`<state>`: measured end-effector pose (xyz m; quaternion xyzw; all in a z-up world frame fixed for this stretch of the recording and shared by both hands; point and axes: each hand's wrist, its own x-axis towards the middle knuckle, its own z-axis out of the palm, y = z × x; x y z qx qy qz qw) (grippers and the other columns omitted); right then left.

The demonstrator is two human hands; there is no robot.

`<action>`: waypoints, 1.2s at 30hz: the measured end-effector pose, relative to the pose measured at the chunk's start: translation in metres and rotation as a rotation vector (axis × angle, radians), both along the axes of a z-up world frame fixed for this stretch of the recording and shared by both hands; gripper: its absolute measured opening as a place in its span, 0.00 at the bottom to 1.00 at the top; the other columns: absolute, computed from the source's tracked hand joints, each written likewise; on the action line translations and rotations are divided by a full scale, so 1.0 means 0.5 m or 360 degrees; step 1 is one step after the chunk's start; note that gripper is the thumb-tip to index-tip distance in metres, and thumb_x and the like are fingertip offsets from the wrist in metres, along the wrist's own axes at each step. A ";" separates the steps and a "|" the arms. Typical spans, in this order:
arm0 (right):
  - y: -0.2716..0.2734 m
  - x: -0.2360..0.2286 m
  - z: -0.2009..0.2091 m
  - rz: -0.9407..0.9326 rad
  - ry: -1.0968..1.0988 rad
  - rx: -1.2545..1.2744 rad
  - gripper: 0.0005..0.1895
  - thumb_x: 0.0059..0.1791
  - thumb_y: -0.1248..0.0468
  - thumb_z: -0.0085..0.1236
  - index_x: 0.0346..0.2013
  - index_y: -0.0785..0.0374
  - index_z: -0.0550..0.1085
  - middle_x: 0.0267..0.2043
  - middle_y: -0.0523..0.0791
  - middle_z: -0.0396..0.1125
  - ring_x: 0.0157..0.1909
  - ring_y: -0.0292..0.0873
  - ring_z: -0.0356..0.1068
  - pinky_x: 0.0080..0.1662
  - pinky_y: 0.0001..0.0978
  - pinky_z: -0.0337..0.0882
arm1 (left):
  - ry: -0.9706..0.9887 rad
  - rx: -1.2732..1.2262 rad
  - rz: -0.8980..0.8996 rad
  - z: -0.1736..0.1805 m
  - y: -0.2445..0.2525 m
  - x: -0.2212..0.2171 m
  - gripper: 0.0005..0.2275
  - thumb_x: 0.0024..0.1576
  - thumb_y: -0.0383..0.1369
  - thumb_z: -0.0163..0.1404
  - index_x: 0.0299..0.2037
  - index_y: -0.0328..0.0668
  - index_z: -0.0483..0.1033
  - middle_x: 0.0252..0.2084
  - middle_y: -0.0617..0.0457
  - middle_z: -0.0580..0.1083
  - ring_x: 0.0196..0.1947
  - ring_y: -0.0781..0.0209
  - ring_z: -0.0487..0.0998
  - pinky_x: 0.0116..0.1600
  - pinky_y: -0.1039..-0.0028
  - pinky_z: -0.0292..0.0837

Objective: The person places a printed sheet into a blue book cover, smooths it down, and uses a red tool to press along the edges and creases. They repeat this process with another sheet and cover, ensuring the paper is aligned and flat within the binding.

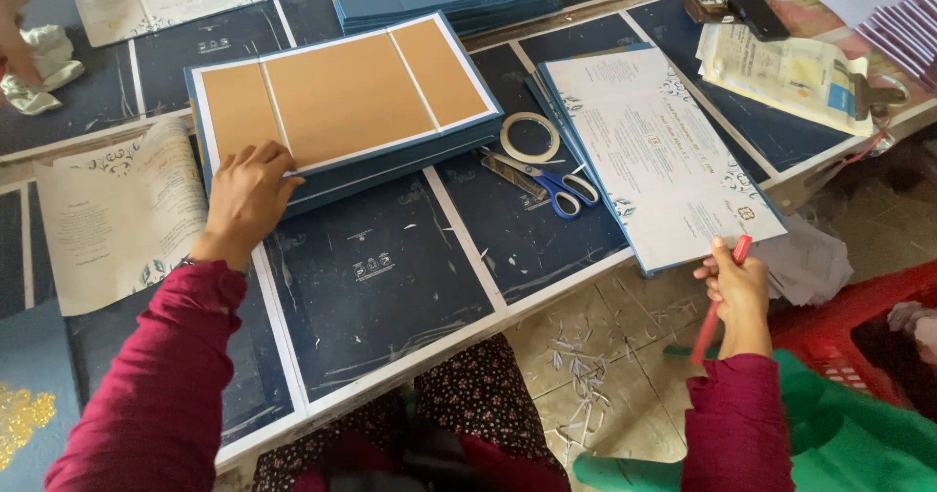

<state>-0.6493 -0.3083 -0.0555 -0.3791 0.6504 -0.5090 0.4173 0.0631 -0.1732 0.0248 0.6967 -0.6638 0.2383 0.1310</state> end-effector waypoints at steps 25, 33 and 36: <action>0.228 0.224 0.055 0.0880 0.0451 0.0018 0.10 0.59 0.65 0.48 0.47 0.65 0.77 0.27 0.47 0.65 0.19 0.36 0.58 0.21 0.26 0.53 | 0.0432 -0.0183 -0.0427 -0.037 0.539 -0.373 0.12 0.64 0.29 0.50 0.57 0.39 0.72 0.69 0.45 0.69 0.56 0.40 0.80 0.62 0.58 0.77; 0.164 0.439 0.120 0.1088 0.1019 -0.0439 0.05 0.58 0.61 0.53 0.41 0.58 0.68 0.27 0.45 0.68 0.23 0.42 0.67 0.26 0.36 0.66 | 0.0572 -0.0019 -0.0453 -0.113 0.506 -0.333 0.15 0.62 0.33 0.54 0.56 0.36 0.72 0.64 0.42 0.71 0.60 0.41 0.75 0.67 0.56 0.68; 0.105 0.544 0.084 0.1120 0.1452 -0.0841 0.21 0.57 0.46 0.54 0.31 0.55 0.63 0.23 0.48 0.64 0.27 0.60 0.65 0.35 0.49 0.60 | 0.0936 0.0251 -0.0378 -0.074 0.454 -0.336 0.21 0.55 0.49 0.61 0.43 0.41 0.71 0.46 0.50 0.70 0.41 0.50 0.72 0.47 0.62 0.69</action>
